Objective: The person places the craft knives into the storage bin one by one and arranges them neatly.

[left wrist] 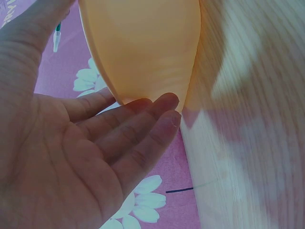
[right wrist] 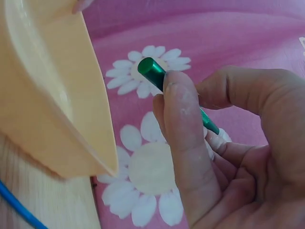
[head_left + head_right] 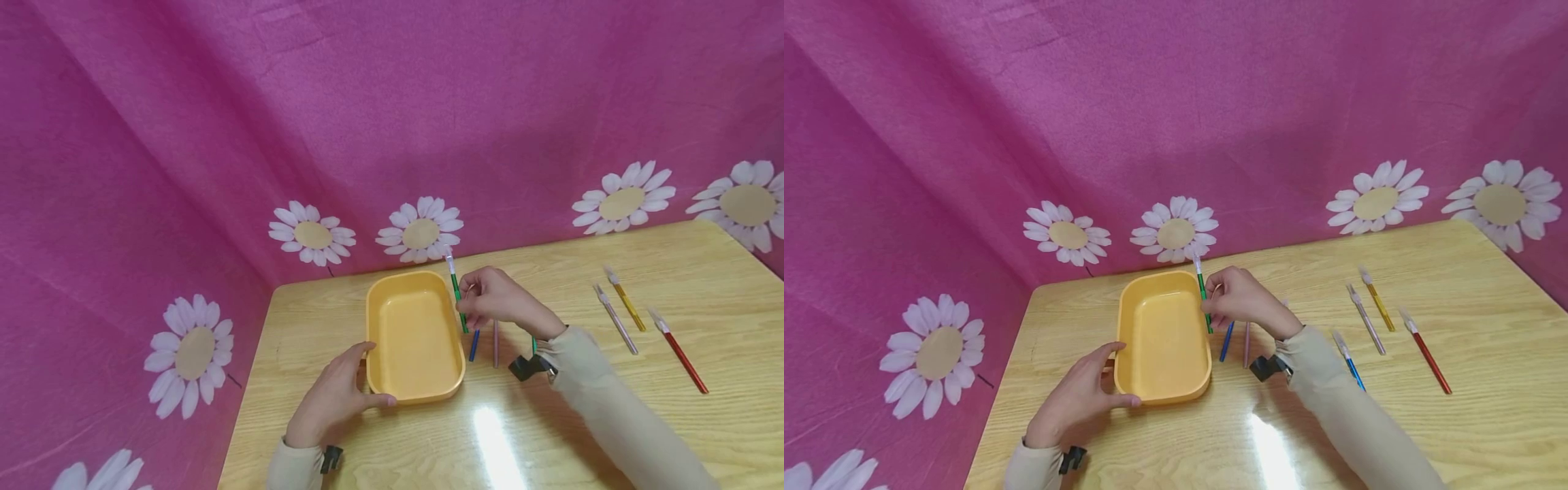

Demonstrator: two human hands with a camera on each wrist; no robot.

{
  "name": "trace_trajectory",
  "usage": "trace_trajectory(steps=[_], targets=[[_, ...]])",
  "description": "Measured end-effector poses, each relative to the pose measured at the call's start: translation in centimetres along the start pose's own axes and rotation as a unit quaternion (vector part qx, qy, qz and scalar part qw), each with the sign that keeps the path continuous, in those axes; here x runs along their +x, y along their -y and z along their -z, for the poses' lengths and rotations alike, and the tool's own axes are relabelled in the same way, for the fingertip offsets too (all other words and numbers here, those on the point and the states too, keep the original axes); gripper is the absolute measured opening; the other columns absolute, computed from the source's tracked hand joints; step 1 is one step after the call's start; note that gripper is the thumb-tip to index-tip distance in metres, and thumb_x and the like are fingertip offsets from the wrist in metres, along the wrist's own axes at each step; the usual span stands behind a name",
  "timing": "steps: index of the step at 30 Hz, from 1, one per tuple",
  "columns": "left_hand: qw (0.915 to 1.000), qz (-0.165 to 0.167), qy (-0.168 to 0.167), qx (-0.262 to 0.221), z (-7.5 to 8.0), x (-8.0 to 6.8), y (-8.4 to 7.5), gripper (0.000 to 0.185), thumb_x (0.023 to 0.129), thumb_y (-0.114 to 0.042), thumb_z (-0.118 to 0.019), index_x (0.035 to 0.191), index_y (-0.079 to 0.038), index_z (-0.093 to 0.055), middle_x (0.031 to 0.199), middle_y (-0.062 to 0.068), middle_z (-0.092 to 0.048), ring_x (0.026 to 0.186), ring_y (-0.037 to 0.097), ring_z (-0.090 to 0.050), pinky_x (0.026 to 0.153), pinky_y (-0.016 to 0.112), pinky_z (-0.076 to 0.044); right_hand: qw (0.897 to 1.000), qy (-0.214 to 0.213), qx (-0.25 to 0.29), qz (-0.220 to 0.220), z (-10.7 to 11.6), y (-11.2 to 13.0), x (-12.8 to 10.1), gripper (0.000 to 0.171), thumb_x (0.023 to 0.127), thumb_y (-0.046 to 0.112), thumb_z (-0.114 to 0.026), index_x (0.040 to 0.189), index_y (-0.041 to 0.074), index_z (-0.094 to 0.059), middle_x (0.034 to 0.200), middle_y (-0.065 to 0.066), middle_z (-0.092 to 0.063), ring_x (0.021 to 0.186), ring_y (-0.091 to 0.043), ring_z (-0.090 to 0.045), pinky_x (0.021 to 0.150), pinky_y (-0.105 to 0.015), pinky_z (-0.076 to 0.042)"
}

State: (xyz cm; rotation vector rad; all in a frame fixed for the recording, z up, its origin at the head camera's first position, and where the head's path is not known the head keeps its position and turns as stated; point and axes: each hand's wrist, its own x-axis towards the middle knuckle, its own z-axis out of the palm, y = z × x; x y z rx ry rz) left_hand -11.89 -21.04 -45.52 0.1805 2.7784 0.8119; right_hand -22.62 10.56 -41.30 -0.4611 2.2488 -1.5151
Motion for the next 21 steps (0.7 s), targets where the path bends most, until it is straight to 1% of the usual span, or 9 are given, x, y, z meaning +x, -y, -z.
trace_trajectory(steps=[3, 7, 10, 14, 17, 21], targets=[[1.0, 0.0, 0.0, 0.001, 0.0, 0.0, 0.0, 0.106, 0.069, -0.06, -0.092, 0.153, -0.013, -0.047, 0.153, 0.009, -0.056, 0.136, 0.028, -0.057, 0.115, 0.052, -0.048, 1.0, 0.01, 0.005, -0.001, -0.7, 0.0, 0.7, 0.007, 0.09, 0.003, -0.063, 0.087, -0.001, -0.059, 0.061, -0.001, -0.068, 0.054, -0.014, -0.07, 0.062, -0.045, -0.064], [1.0, -0.005, -0.001, 0.002, -0.1, 0.1, 0.1, 0.105, 0.069, -0.059, -0.092, 0.152, -0.012, -0.047, 0.151, 0.009, -0.058, 0.132, 0.026, -0.059, 0.113, 0.05, -0.05, 1.0, 0.013, 0.008, -0.007, -1.6, 0.4, 1.2, 0.007, 0.091, 0.006, -0.06, 0.086, 0.001, -0.059, 0.061, -0.001, -0.068, 0.055, -0.014, -0.07, 0.062, -0.046, -0.064], [1.0, 0.0, 0.003, -0.004, -0.1, 0.2, 0.1, 0.106, 0.07, -0.059, -0.092, 0.153, -0.012, -0.047, 0.151, 0.009, -0.058, 0.13, 0.025, -0.06, 0.112, 0.05, -0.05, 1.0, 0.016, 0.012, -0.018, -2.1, 0.9, 1.5, 0.009, 0.094, 0.007, -0.061, 0.087, 0.002, -0.06, 0.061, -0.001, -0.068, 0.055, -0.014, -0.07, 0.061, -0.042, -0.064], [0.9999, 0.007, 0.006, -0.008, 0.0, 0.2, 0.0, 0.106, 0.07, -0.06, -0.091, 0.153, -0.012, -0.046, 0.152, 0.009, -0.057, 0.131, 0.026, -0.059, 0.113, 0.051, -0.05, 0.999, 0.024, 0.021, -0.02, -2.9, 1.2, 2.1, 0.01, 0.096, 0.008, -0.062, 0.09, 0.0, -0.062, 0.064, -0.003, -0.069, 0.058, -0.015, -0.07, 0.061, -0.036, -0.064], [0.9999, 0.008, 0.005, -0.008, 0.0, 0.2, 0.0, 0.107, 0.069, -0.06, -0.091, 0.153, -0.012, -0.046, 0.152, 0.009, -0.057, 0.131, 0.026, -0.059, 0.113, 0.051, -0.05, 0.999, 0.025, 0.024, -0.016, -3.5, 1.3, 2.7, 0.011, 0.095, 0.008, -0.063, 0.089, 0.0, -0.063, 0.065, -0.004, -0.068, 0.058, -0.015, -0.071, 0.062, -0.034, -0.064], [0.9999, 0.006, 0.006, -0.008, 0.1, 0.2, 0.0, 0.107, 0.069, -0.061, -0.091, 0.153, -0.012, -0.046, 0.151, 0.009, -0.057, 0.13, 0.025, -0.06, 0.112, 0.05, -0.05, 0.999, 0.023, 0.027, -0.018, -4.4, 1.5, 3.4, 0.012, 0.094, 0.008, -0.065, 0.085, 0.001, -0.063, 0.065, -0.003, -0.067, 0.059, -0.014, -0.071, 0.063, -0.035, -0.064]])
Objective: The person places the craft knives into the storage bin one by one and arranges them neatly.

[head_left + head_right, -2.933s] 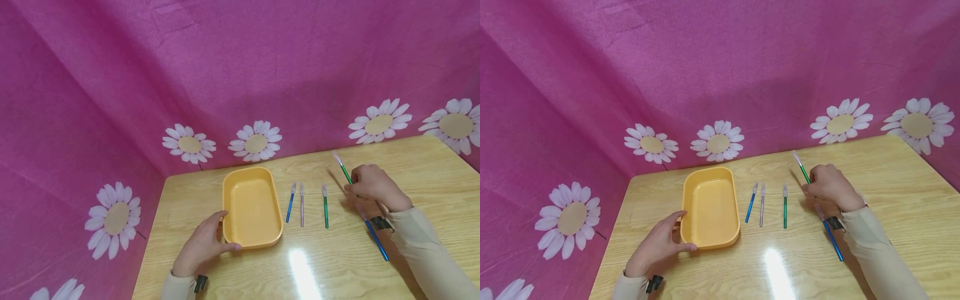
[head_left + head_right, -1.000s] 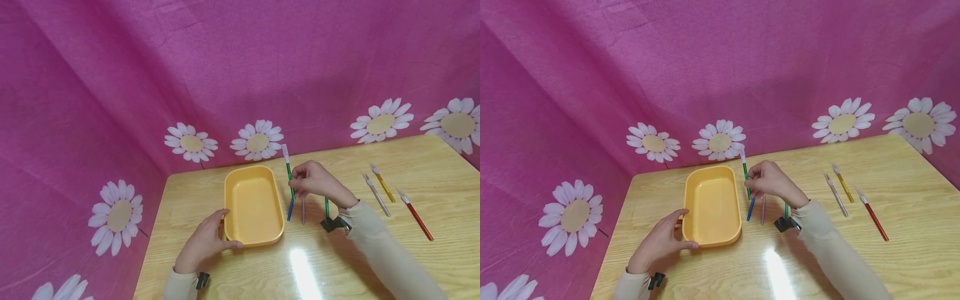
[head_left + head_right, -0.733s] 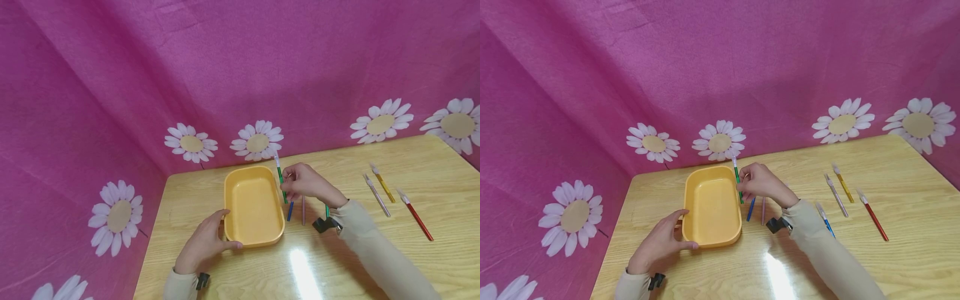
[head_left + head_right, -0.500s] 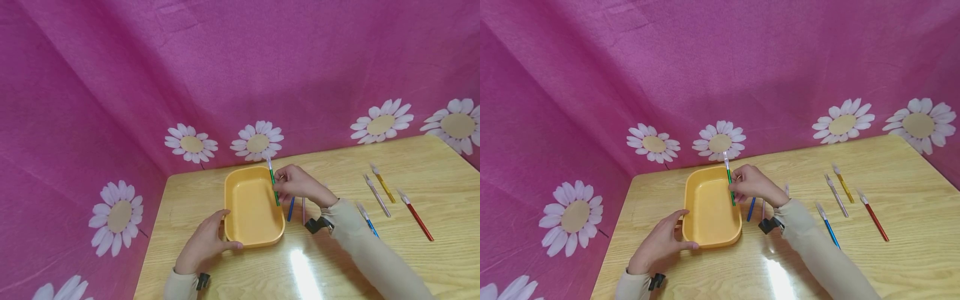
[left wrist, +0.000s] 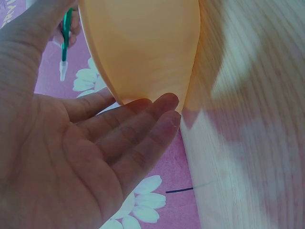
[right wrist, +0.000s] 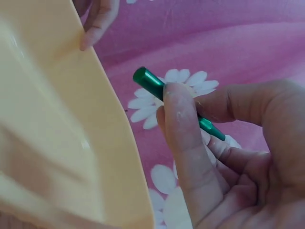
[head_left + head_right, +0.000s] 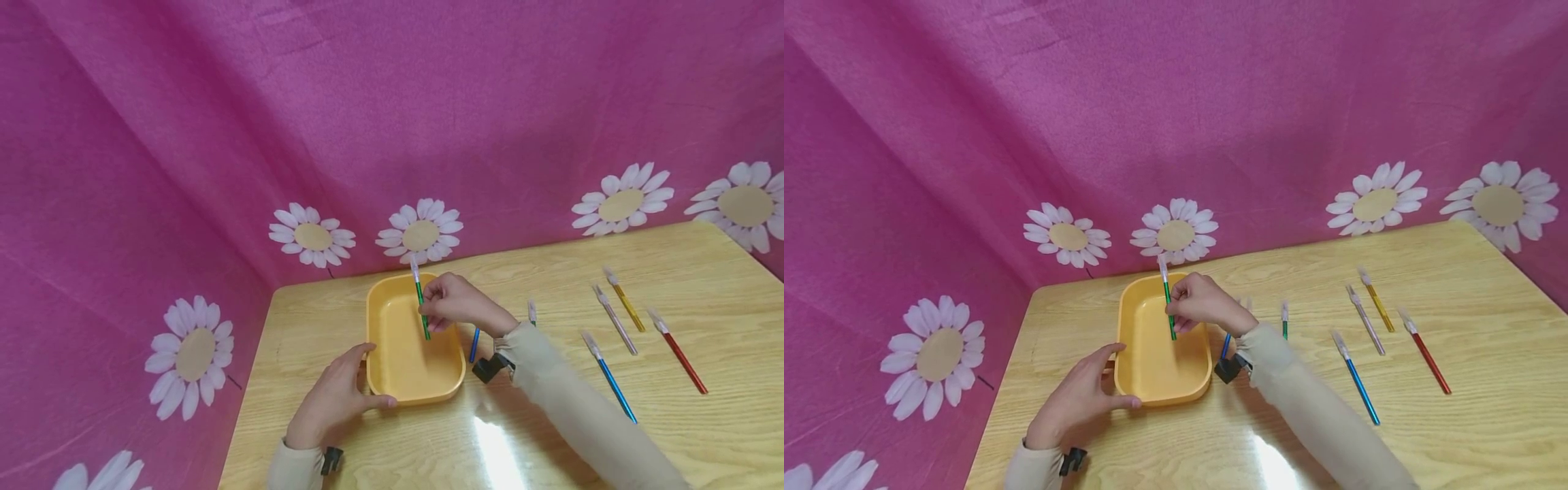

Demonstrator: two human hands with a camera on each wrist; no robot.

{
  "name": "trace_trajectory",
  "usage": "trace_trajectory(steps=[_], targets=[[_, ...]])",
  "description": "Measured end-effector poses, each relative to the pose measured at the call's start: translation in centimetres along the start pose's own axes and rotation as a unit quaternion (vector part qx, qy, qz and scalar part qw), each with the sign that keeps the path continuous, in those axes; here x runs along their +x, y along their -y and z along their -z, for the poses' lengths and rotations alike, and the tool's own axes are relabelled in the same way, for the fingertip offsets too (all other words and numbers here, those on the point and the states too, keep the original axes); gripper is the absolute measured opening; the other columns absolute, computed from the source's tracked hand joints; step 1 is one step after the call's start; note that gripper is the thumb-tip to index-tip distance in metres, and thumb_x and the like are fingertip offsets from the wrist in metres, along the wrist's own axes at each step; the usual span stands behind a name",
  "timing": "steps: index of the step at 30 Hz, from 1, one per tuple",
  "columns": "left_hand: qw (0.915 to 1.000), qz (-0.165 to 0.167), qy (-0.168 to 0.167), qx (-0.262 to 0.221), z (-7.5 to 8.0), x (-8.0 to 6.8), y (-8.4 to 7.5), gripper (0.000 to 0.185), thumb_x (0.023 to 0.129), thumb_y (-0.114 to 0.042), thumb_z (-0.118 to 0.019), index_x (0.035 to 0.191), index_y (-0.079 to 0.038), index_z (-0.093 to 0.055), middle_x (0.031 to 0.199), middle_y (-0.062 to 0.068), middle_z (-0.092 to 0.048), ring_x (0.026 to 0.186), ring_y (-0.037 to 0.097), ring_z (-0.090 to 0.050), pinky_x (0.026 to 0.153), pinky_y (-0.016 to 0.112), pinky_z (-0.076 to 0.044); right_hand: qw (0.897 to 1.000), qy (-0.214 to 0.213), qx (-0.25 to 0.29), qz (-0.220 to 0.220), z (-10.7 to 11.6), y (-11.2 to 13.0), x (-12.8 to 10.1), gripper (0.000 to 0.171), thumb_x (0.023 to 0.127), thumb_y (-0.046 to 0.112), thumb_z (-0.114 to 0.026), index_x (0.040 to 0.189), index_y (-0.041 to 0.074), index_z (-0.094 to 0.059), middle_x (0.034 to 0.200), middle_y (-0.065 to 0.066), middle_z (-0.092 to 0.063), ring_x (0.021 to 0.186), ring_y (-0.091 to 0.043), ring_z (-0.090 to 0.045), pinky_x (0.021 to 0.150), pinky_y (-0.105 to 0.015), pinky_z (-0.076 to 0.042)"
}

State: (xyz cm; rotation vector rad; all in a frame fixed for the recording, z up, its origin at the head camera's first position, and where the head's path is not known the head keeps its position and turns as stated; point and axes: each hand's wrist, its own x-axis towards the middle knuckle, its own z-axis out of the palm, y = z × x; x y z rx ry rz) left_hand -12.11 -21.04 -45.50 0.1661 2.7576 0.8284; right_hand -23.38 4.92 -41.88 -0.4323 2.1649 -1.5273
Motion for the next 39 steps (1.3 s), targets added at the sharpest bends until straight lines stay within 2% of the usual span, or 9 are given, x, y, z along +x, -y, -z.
trace_trajectory(steps=[7, 12, 18, 23, 32, 39], targets=[[0.9999, -0.006, -0.007, 0.011, 0.0, -0.2, 0.0, 0.108, 0.069, -0.065, -0.089, 0.153, -0.013, -0.047, 0.151, 0.008, -0.058, 0.129, 0.024, -0.059, 0.113, 0.049, -0.051, 1.0, -0.001, 0.009, -0.01, -1.5, 0.7, 1.2, 0.01, 0.094, 0.007, -0.066, 0.088, 0.001, -0.061, 0.062, -0.005, -0.067, 0.055, -0.014, -0.07, 0.061, -0.034, -0.064], [0.9997, -0.019, -0.009, 0.012, 0.0, -0.3, 0.1, 0.107, 0.069, -0.063, -0.09, 0.152, -0.011, -0.047, 0.15, 0.009, -0.058, 0.127, 0.024, -0.06, 0.111, 0.049, -0.051, 0.999, 0.018, 0.009, -0.028, -2.3, 0.9, 2.2, 0.007, 0.093, 0.004, -0.065, 0.09, 0.001, -0.059, 0.059, -0.005, -0.066, 0.053, -0.012, -0.067, 0.058, -0.03, -0.062], [0.9995, -0.028, -0.009, 0.011, -0.2, -0.4, 0.1, 0.106, 0.069, -0.063, -0.09, 0.152, -0.011, -0.047, 0.15, 0.009, -0.059, 0.126, 0.023, -0.06, 0.11, 0.048, -0.052, 0.998, 0.048, -0.007, -0.041, -3.0, 0.7, 2.9, 0.013, 0.092, 0.005, -0.063, 0.08, 0.005, -0.058, 0.057, -0.004, -0.065, 0.05, -0.01, -0.066, 0.054, -0.027, -0.06], [0.9993, -0.029, -0.013, 0.02, -0.4, -0.5, 0.1, 0.108, 0.069, -0.063, -0.09, 0.153, -0.01, -0.047, 0.153, 0.01, -0.057, 0.135, 0.028, -0.058, 0.114, 0.05, -0.049, 0.997, 0.057, -0.005, -0.05, -3.7, 0.2, 3.3, 0.023, 0.093, 0.004, -0.062, 0.07, 0.007, -0.058, 0.053, -0.002, -0.064, 0.047, -0.008, -0.065, 0.051, -0.023, -0.057], [0.9989, -0.037, -0.019, 0.02, -0.7, -0.6, 0.1, 0.108, 0.07, -0.06, -0.091, 0.153, -0.008, -0.046, 0.153, 0.012, -0.056, 0.138, 0.029, -0.057, 0.115, 0.05, -0.048, 0.995, 0.077, -0.016, -0.06, -4.4, -0.7, 3.7, 0.025, 0.092, 0.005, -0.062, 0.066, 0.007, -0.062, 0.054, -0.001, -0.065, 0.049, -0.007, -0.066, 0.053, -0.024, -0.059], [0.9995, -0.023, -0.014, 0.014, -0.8, -0.9, 0.0, 0.108, 0.07, -0.062, -0.09, 0.154, -0.011, -0.045, 0.155, 0.01, -0.055, 0.138, 0.028, -0.056, 0.116, 0.05, -0.048, 0.993, 0.082, -0.038, -0.07, -5.3, -0.9, 4.2, 0.021, 0.089, 0.004, -0.06, 0.069, 0.006, -0.061, 0.055, -0.001, -0.065, 0.048, -0.007, -0.065, 0.054, -0.025, -0.059]])
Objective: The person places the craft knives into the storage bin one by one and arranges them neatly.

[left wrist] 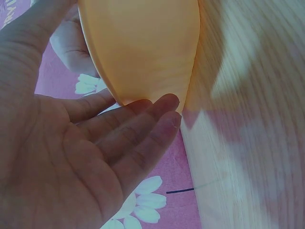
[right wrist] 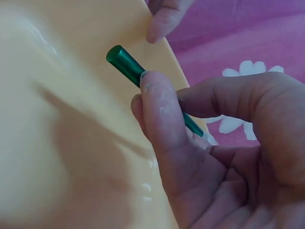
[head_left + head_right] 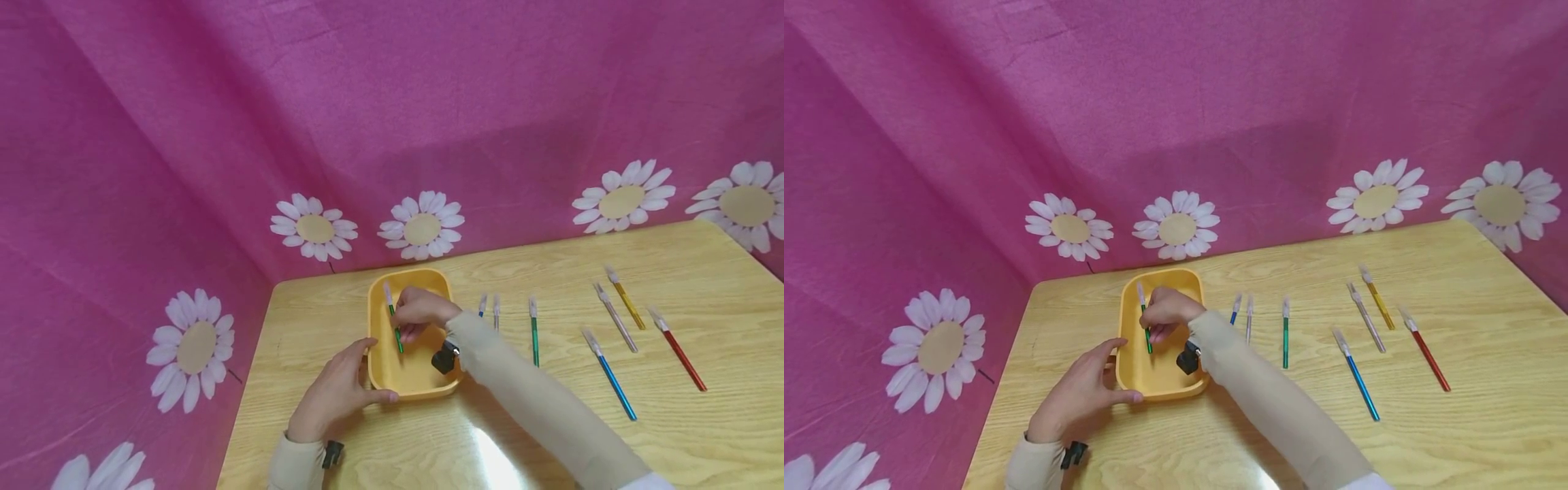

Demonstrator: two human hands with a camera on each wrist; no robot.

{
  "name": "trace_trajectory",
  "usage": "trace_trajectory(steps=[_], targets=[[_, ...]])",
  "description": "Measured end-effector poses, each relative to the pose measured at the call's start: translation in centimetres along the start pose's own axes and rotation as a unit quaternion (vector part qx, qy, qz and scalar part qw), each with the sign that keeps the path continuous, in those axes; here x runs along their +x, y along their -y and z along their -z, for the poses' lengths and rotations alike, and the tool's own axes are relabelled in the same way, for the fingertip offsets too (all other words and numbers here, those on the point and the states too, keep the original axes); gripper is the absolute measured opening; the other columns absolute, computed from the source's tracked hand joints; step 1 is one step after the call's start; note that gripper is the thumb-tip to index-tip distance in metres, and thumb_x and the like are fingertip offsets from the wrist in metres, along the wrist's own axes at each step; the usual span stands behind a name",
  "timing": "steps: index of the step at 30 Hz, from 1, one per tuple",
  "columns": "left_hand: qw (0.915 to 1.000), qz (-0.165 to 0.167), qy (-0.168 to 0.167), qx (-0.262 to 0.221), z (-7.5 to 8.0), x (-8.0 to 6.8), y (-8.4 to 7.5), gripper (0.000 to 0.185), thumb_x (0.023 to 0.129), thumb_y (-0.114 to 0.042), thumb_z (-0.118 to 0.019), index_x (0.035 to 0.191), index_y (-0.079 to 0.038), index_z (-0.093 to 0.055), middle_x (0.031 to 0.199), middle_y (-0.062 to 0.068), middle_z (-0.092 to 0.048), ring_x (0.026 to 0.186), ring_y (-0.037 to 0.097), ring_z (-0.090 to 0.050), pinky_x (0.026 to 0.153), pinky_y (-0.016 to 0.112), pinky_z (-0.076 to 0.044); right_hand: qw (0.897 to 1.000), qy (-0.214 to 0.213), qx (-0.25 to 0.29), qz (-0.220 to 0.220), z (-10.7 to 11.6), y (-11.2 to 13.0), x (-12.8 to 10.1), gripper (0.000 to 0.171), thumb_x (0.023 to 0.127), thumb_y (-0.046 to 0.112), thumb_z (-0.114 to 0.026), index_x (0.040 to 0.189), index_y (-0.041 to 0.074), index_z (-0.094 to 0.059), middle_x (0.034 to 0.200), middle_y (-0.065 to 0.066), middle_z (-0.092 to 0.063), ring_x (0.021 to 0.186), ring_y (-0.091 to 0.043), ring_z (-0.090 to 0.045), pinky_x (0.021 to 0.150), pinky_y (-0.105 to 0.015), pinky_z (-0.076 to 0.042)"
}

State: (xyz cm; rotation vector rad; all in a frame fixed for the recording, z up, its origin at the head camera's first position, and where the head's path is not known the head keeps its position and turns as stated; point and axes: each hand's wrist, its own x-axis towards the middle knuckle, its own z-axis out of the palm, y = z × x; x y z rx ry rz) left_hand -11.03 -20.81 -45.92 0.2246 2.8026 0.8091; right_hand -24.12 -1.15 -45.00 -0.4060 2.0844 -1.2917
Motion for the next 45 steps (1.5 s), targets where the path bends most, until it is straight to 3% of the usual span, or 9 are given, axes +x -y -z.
trace_trajectory(steps=[10, 17, 25, 34, 40, 45], targets=[[1.0, -0.01, 0.001, -0.001, 0.0, 0.0, -0.2, 0.106, 0.072, -0.059, -0.091, 0.154, -0.01, -0.046, 0.156, 0.011, -0.054, 0.139, 0.03, -0.056, 0.116, 0.051, -0.048, 0.999, 0.023, 0.026, -0.025, -1.1, -0.3, 1.2, 0.021, 0.09, 0.002, -0.06, 0.07, 0.003, -0.064, 0.054, -0.002, -0.064, 0.047, -0.007, -0.065, 0.052, -0.022, -0.057], [1.0, 0.001, 0.007, -0.003, 0.1, -0.2, -0.1, 0.105, 0.072, -0.059, -0.09, 0.154, -0.012, -0.045, 0.157, 0.01, -0.053, 0.14, 0.03, -0.055, 0.116, 0.051, -0.047, 0.998, 0.025, 0.032, -0.04, -1.8, -0.8, 1.9, 0.019, 0.091, 0.003, -0.063, 0.073, -0.003, -0.068, 0.056, -0.004, -0.067, 0.048, -0.009, -0.066, 0.053, -0.023, -0.058], [0.9999, 0.004, 0.009, -0.009, 0.0, -0.2, 0.0, 0.104, 0.072, -0.06, -0.09, 0.154, -0.013, -0.046, 0.156, 0.01, -0.054, 0.14, 0.029, -0.056, 0.116, 0.051, -0.047, 0.998, 0.019, 0.025, -0.06, -2.6, -1.0, 1.8, 0.024, 0.09, -0.001, -0.06, 0.066, 0.001, -0.063, 0.052, -0.002, -0.063, 0.045, -0.008, -0.062, 0.048, -0.019, -0.054], [1.0, 0.004, 0.005, -0.005, 0.2, 0.0, -0.2, 0.105, 0.071, -0.061, -0.09, 0.154, -0.014, -0.046, 0.156, 0.008, -0.054, 0.14, 0.029, -0.055, 0.117, 0.051, -0.046, 0.998, 0.014, 0.022, -0.057, -2.5, -1.1, 2.1, 0.016, 0.09, -0.003, -0.064, 0.08, -0.012, -0.071, 0.052, -0.004, -0.065, 0.045, -0.008, -0.062, 0.048, -0.02, -0.054], [0.9999, -0.016, -0.002, -0.002, 0.2, 0.1, 0.0, 0.103, 0.071, -0.059, -0.091, 0.152, -0.011, -0.047, 0.154, 0.01, -0.056, 0.139, 0.03, -0.056, 0.115, 0.051, -0.048, 0.998, 0.014, 0.018, -0.056, -2.2, -1.1, 2.2, 0.018, 0.091, -0.002, -0.064, 0.073, -0.005, -0.067, 0.053, -0.004, -0.065, 0.046, -0.009, -0.063, 0.05, -0.021, -0.056], [0.9999, -0.016, -0.005, 0.005, 0.2, 0.1, 0.1, 0.105, 0.071, -0.06, -0.091, 0.153, -0.01, -0.047, 0.156, 0.012, -0.054, 0.141, 0.032, -0.055, 0.116, 0.052, -0.046, 0.999, 0.002, -0.028, -0.047, -1.8, -0.9, 2.2, 0.024, 0.09, 0.001, -0.066, 0.066, 0.001, -0.064, 0.053, -0.004, -0.065, 0.045, -0.01, -0.064, 0.052, -0.024, -0.058]])
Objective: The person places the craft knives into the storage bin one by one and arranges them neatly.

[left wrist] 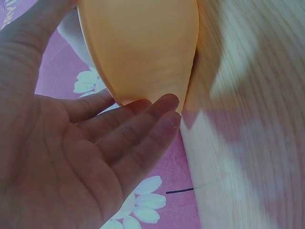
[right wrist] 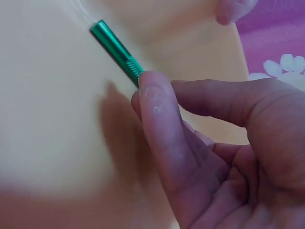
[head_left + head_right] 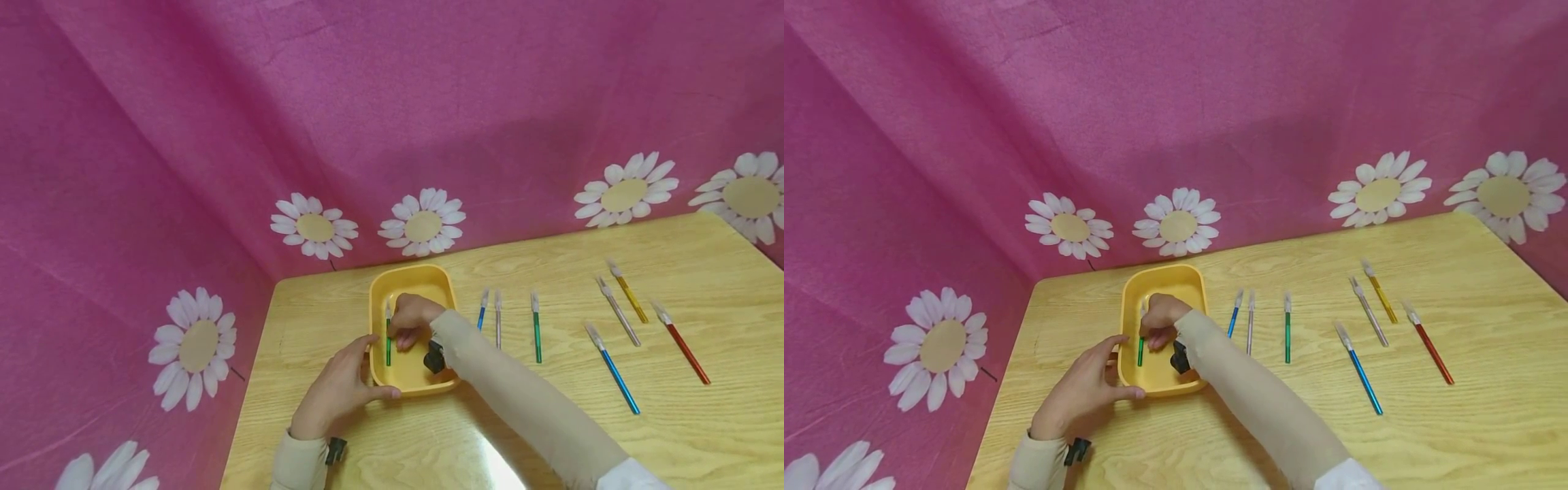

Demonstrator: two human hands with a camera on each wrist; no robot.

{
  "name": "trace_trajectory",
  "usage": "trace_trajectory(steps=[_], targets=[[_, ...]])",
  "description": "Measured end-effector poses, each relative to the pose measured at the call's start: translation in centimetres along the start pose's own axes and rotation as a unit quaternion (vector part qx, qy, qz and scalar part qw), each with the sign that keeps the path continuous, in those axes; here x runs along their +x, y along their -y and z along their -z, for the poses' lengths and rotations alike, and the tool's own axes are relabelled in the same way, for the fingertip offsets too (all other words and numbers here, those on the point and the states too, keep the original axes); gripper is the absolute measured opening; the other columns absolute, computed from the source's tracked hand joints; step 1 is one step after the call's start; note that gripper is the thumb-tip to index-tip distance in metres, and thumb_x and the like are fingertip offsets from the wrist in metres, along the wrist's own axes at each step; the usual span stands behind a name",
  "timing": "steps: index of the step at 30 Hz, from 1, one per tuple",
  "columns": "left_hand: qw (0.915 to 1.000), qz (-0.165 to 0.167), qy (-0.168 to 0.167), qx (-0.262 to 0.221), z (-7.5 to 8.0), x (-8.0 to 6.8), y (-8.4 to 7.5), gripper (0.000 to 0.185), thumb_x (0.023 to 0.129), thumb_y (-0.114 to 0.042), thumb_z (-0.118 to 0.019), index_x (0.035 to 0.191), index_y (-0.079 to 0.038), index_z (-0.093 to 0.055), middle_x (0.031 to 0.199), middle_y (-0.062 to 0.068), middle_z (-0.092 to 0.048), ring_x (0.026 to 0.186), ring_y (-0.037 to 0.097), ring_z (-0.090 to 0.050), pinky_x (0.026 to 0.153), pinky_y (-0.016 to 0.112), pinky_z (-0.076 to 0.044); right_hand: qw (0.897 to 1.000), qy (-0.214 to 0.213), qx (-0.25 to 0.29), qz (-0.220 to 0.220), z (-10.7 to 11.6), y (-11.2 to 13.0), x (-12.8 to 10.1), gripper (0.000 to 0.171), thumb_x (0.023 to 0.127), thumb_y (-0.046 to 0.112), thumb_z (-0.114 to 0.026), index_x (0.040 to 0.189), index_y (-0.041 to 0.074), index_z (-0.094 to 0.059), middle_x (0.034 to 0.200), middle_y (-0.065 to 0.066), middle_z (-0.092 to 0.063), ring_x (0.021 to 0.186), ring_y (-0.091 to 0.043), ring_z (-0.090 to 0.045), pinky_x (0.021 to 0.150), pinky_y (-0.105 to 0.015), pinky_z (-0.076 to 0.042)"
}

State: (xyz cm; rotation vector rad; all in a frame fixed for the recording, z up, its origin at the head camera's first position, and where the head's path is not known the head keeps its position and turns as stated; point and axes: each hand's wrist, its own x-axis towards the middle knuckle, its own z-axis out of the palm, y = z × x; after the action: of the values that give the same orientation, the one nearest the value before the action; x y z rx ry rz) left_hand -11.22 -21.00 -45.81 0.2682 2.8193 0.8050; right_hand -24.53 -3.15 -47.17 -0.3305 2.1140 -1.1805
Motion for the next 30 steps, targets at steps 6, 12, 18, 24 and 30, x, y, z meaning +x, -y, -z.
trace_trajectory(steps=[6, 12, 18, 24, 30], targets=[[1.0, 0.0, 0.004, 0.0, 0.0, 0.0, 0.0, 0.106, 0.072, -0.061, -0.09, 0.153, -0.01, -0.046, 0.156, 0.012, -0.054, 0.14, 0.032, -0.055, 0.116, 0.051, -0.047, 0.999, -0.016, -0.049, 0.004, 0.9, 0.7, -0.5, 0.019, 0.09, 0.006, -0.068, 0.073, -0.001, -0.068, 0.056, -0.005, -0.066, 0.047, -0.011, -0.064, 0.052, -0.024, -0.057], [0.9999, 0.006, 0.008, 0.0, 0.0, 0.0, 0.0, 0.104, 0.072, -0.061, -0.089, 0.153, -0.011, -0.046, 0.155, 0.009, -0.055, 0.139, 0.029, -0.056, 0.116, 0.051, -0.048, 0.998, -0.02, -0.061, 0.028, 1.4, 2.1, -1.6, 0.022, 0.092, 0.008, -0.071, 0.072, 0.0, -0.065, 0.057, -0.007, -0.067, 0.047, -0.012, -0.064, 0.053, -0.027, -0.059], [0.9999, 0.008, 0.013, -0.004, 0.1, -0.1, 0.1, 0.104, 0.073, -0.061, -0.089, 0.153, -0.01, -0.046, 0.155, 0.01, -0.055, 0.137, 0.029, -0.057, 0.114, 0.052, -0.049, 0.994, -0.017, -0.086, 0.069, 1.9, 3.6, -2.9, 0.02, 0.093, 0.008, -0.072, 0.082, -0.009, -0.07, 0.057, -0.004, -0.066, 0.048, -0.011, -0.065, 0.055, -0.03, -0.061], [0.9999, 0.006, 0.012, -0.002, 0.2, -0.1, 0.1, 0.103, 0.073, -0.061, -0.089, 0.152, -0.01, -0.047, 0.154, 0.01, -0.056, 0.136, 0.029, -0.058, 0.113, 0.053, -0.05, 0.99, -0.027, -0.114, 0.085, 2.6, 4.9, -4.3, 0.019, 0.094, 0.01, -0.073, 0.077, 0.002, -0.07, 0.061, -0.005, -0.068, 0.051, -0.013, -0.067, 0.057, -0.031, -0.062], [0.9999, 0.004, 0.012, 0.002, 0.2, 0.1, -0.1, 0.103, 0.072, -0.061, -0.089, 0.152, -0.011, -0.047, 0.153, 0.009, -0.056, 0.135, 0.028, -0.058, 0.113, 0.051, -0.05, 0.986, -0.043, -0.13, 0.099, 4.2, 5.2, -6.2, 0.018, 0.095, 0.015, -0.072, 0.081, 0.005, -0.07, 0.066, -0.005, -0.069, 0.056, -0.014, -0.07, 0.06, -0.033, -0.063]])
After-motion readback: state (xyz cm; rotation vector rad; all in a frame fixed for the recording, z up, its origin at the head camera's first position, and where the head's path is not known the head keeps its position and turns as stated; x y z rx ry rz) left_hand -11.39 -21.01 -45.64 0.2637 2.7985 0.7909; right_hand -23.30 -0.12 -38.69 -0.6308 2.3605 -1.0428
